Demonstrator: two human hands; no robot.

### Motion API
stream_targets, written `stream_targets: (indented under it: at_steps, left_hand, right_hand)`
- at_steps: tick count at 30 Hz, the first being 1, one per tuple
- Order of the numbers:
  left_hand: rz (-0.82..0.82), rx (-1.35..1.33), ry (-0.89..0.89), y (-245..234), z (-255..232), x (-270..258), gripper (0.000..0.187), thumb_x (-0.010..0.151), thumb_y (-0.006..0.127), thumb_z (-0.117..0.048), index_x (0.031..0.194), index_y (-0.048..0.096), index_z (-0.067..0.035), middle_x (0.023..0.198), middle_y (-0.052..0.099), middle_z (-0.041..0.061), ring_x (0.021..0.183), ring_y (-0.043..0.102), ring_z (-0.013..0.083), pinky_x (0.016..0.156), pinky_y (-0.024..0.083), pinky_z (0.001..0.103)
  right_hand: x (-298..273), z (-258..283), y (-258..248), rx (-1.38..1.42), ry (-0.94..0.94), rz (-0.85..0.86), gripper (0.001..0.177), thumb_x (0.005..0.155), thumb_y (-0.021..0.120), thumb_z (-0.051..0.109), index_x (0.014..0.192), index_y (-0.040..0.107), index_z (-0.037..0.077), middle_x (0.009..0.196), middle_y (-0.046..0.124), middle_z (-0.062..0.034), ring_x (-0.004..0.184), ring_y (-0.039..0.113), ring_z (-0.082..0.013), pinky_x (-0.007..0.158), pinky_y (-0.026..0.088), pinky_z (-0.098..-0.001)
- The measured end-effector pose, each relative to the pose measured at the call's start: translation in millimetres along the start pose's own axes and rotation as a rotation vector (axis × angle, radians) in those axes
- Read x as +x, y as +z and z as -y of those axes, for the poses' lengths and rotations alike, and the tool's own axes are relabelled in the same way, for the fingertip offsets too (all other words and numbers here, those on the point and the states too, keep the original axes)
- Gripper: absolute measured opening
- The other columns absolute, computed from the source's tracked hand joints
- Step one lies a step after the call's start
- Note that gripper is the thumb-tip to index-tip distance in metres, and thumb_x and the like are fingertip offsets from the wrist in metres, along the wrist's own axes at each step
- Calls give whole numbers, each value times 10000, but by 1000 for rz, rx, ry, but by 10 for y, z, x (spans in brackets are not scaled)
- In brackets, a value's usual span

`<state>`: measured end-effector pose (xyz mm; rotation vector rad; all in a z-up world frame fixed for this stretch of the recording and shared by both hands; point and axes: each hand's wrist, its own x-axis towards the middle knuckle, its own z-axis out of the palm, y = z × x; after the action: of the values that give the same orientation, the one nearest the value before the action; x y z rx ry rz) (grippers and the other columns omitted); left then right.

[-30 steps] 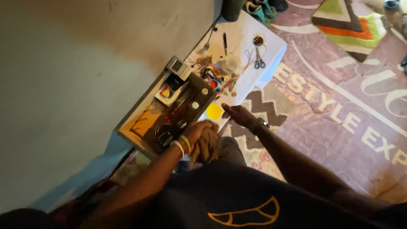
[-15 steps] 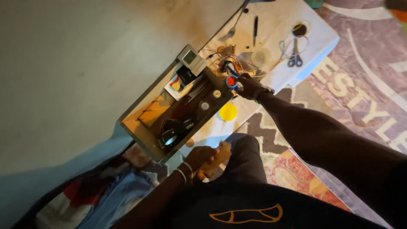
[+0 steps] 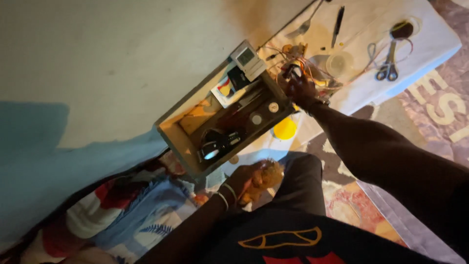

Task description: The person wipes several small objects on a cluttered table using a cloth. They handle a yellow comb, a black wallet, and a small round container, wiping each item and placing it back on the table.

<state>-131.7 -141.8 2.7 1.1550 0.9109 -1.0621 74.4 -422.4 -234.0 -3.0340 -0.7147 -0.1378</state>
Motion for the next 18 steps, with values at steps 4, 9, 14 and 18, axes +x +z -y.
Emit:
stream_targets:
  at_steps: [4, 9, 14, 18]
  left_hand:
    - [-38, 924, 388, 32, -56, -64, 589, 1072, 398, -539, 754, 614, -92, 847, 701, 165, 946, 711, 376, 925, 522, 458]
    - [83, 560, 704, 265, -340, -178, 188, 926, 694, -171, 1086, 646, -84, 898, 743, 128, 861, 738, 266, 789, 603, 397]
    - [224, 429, 462, 641, -1059, -932, 501, 988, 591, -459, 1297, 586, -65, 984, 786, 147, 976, 731, 225, 971, 516, 375]
    - [428, 285, 385, 653, -1277, -1263, 812, 996, 355, -627, 1501, 369, 9, 1217, 720, 227, 996, 721, 246, 893, 547, 374]
  right_hand:
    - [-148, -113, -524, 643, 428, -175, 302, 853, 688, 177, 1116, 541, 200, 1183, 501, -111, 866, 641, -440, 729, 583, -511]
    - [-560, -229, -1008, 916, 547, -462, 559, 729, 870, 78, 1065, 430, 4, 1220, 385, -186, 1084, 510, -406, 919, 508, -448]
    - [-579, 262, -2696, 2076, 1126, -283, 387, 916, 708, 130, 1263, 547, 190, 1126, 611, -76, 807, 716, -239, 725, 608, -357]
    - [-699, 832, -3404, 2120, 890, -259, 352, 946, 607, 504, 1165, 573, 231, 1221, 650, -24, 1120, 626, -229, 1017, 376, -442]
